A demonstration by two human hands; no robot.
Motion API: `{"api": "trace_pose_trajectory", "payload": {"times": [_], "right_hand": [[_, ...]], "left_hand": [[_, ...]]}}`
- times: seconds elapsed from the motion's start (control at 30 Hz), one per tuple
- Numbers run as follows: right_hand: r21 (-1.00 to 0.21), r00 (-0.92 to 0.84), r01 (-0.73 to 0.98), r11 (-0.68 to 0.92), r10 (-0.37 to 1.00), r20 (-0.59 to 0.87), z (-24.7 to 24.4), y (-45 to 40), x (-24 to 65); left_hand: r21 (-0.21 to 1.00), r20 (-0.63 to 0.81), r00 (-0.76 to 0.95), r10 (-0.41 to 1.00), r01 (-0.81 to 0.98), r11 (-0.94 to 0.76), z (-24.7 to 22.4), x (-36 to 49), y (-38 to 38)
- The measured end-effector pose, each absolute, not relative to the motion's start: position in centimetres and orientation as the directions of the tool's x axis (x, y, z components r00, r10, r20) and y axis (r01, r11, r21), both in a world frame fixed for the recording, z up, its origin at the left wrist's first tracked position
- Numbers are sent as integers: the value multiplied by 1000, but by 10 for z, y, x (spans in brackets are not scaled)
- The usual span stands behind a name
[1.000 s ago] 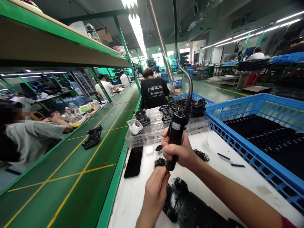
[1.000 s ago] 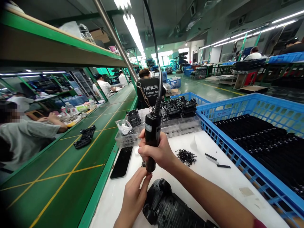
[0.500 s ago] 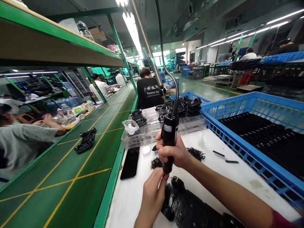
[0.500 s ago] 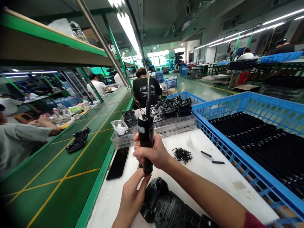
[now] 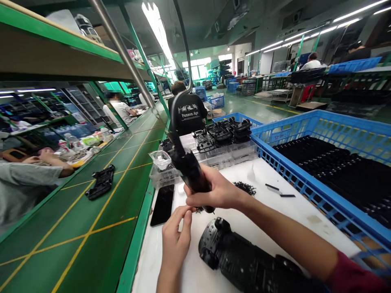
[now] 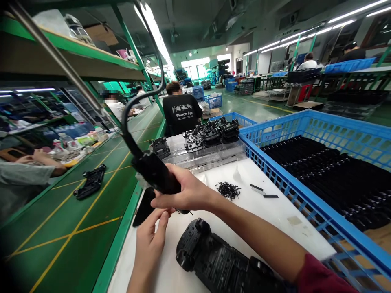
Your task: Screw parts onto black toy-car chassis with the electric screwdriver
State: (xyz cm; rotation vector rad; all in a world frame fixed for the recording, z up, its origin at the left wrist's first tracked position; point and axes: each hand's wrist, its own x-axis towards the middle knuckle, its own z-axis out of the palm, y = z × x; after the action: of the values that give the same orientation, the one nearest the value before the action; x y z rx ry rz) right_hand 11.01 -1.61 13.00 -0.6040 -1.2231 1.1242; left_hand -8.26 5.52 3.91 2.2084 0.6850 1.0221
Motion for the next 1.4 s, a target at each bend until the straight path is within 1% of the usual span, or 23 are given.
{"api": "trace_pose_trajectory", "payload": {"times": [0.07, 0.13, 0.2, 0.27, 0.3, 0.33, 0.37, 0.4, 0.43, 0.47, 0.5, 0.57, 0.6, 0.67, 0.73, 0.83, 0.93, 1.13, 1.27, 1.4], "right_hand": [[-860, -76, -288, 421, 885, 459, 138, -26, 115], [-859, -73, -228, 458, 872, 484, 145, -36, 123], [-861, -62, -146, 488, 864, 500, 146, -47, 136], [-879, -14, -3, 476, 879, 476, 137, -59, 154], [-894, 24, 106, 434, 898, 439, 128, -65, 164], [-902, 73, 240, 358, 920, 384, 117, -72, 174], [-887, 125, 393, 243, 941, 313, 103, -78, 183], [-836, 176, 538, 107, 956, 236, 89, -84, 191], [-751, 221, 660, -18, 960, 171, 75, -89, 199], [-666, 257, 737, -113, 959, 123, 62, -93, 204], [-612, 282, 773, -167, 955, 95, 50, -97, 209], [-561, 312, 798, -220, 947, 71, 33, -101, 214], [-555, 325, 798, -236, 943, 67, 28, -103, 216], [-531, 373, 799, -284, 925, 67, 23, -107, 223], [-500, 462, 785, -366, 883, 79, 23, -115, 232], [-444, 628, 723, -530, 771, 102, 20, -133, 251], [-409, 703, 674, -615, 705, 97, 11, -148, 265], [-447, 689, 667, -597, 721, 65, -2, -149, 271], [-495, 697, 650, -577, 712, 85, -2, -148, 272], [-572, 681, 646, -506, 721, 131, 5, -150, 266]], "left_hand": [[658, 486, 599, 636, 228, -717, 39, -88, 46], [581, 477, 653, 588, 268, -768, 31, -94, 29], [507, 480, 686, 546, 292, -811, 12, -99, 5], [405, 480, 740, 472, 290, -867, -14, -103, -18], [339, 538, 726, 427, 277, -899, -27, -103, -27], [301, 564, 722, 400, 271, -914, -37, -103, -33], [292, 576, 721, 385, 259, -921, -45, -102, -36], [303, 580, 725, 372, 232, -924, -49, -101, -37], [337, 569, 736, 366, 197, -921, -49, -98, -35], [386, 547, 755, 361, 155, -910, -46, -96, -32], [432, 522, 779, 347, 110, -895, -39, -93, -27], [518, 459, 834, 307, 30, -855, -23, -86, -19], [554, 425, 853, 303, 21, -833, -15, -83, -16], [589, 398, 864, 308, 16, -808, -5, -76, -12], [587, 409, 852, 325, 26, -809, -5, -72, -10], [549, 477, 813, 332, 19, -835, -16, -70, -8], [531, 507, 794, 334, 17, -847, -23, -73, -4], [541, 481, 812, 332, 23, -840, -18, -76, -1], [564, 445, 821, 358, 54, -824, -20, -77, -2], [592, 398, 824, 402, 104, -799, -21, -80, -3]]}}
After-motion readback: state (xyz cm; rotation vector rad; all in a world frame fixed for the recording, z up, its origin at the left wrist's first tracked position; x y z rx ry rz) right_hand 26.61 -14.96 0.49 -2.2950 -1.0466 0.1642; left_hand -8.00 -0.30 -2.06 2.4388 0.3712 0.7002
